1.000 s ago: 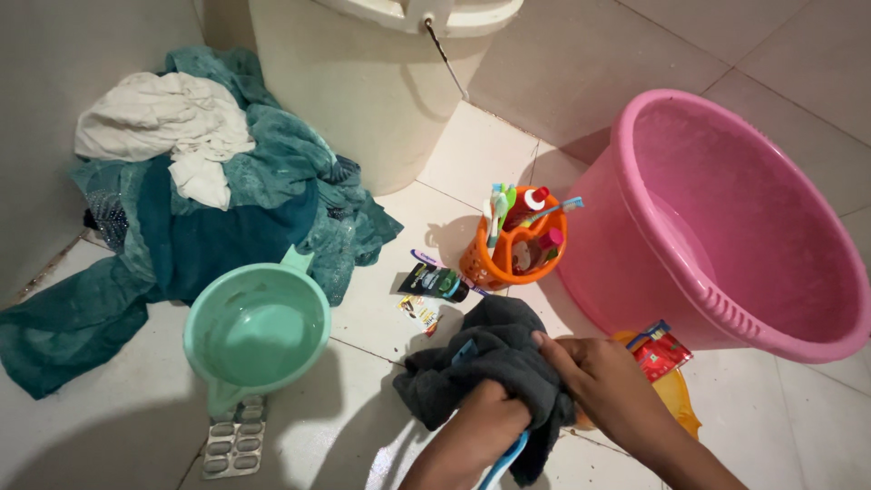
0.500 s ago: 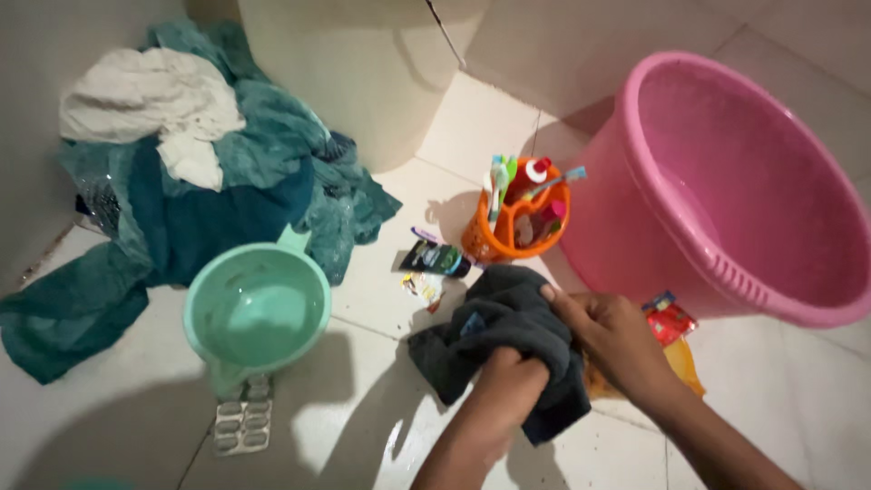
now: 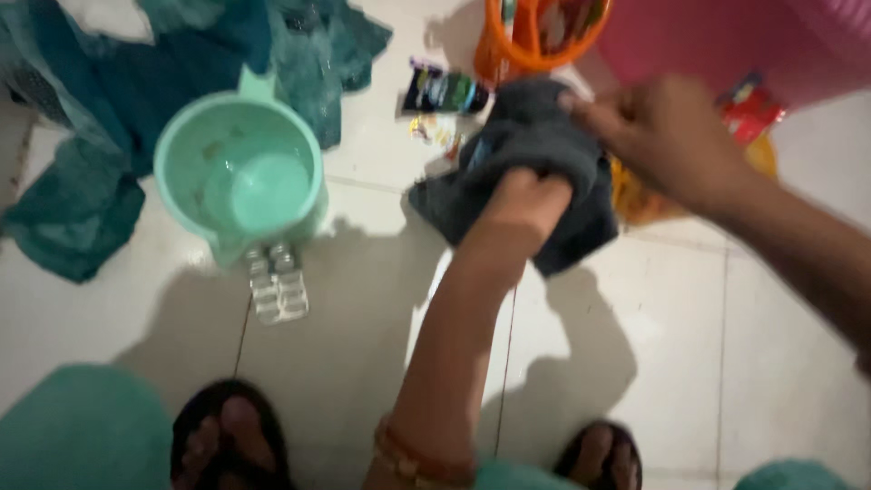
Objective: The person scrubs several toothbrushes with a dark cloth on a tiled floor. They handle an orange toothbrush, a blue toothbrush, and a purple toothbrush, wiping them individually before placing them into an orange caddy.
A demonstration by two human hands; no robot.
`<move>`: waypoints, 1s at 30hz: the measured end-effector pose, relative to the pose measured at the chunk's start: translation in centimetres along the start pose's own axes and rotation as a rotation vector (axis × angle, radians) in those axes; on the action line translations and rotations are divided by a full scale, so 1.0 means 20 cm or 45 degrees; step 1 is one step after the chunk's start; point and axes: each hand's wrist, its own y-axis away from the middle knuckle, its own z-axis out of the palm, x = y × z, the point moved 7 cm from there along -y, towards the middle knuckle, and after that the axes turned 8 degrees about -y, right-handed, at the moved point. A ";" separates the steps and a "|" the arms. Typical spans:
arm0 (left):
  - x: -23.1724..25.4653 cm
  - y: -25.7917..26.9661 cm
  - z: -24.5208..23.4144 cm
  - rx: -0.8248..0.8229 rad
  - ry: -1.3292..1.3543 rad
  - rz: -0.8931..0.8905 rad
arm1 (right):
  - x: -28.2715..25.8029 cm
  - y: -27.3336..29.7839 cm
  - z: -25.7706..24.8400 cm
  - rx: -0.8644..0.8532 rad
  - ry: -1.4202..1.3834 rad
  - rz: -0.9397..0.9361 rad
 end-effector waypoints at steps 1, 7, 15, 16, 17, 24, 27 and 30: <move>-0.01 0.00 0.00 -0.013 -0.008 0.002 | 0.01 0.02 0.01 -0.007 -0.027 0.012; -0.03 0.03 -0.01 -0.050 0.053 0.183 | 0.03 0.06 0.05 -0.024 -0.188 -0.054; 0.02 0.08 0.01 -0.117 0.150 0.245 | 0.04 0.03 0.02 -0.039 -0.050 0.105; 0.01 0.07 0.01 -0.096 0.130 0.175 | 0.03 0.03 0.02 -0.037 -0.073 0.102; 0.01 0.07 0.01 -0.075 0.111 0.105 | 0.03 0.03 0.02 -0.035 -0.096 0.100; 0.03 0.07 0.05 -0.017 -0.006 0.146 | 0.12 0.02 0.03 -0.082 -0.260 0.271; 0.02 0.07 0.05 -0.037 -0.033 0.102 | 0.13 0.00 0.03 -0.079 -0.266 0.220; 0.02 0.07 0.05 -0.049 -0.026 0.087 | 0.18 -0.01 0.04 -0.121 -0.374 0.386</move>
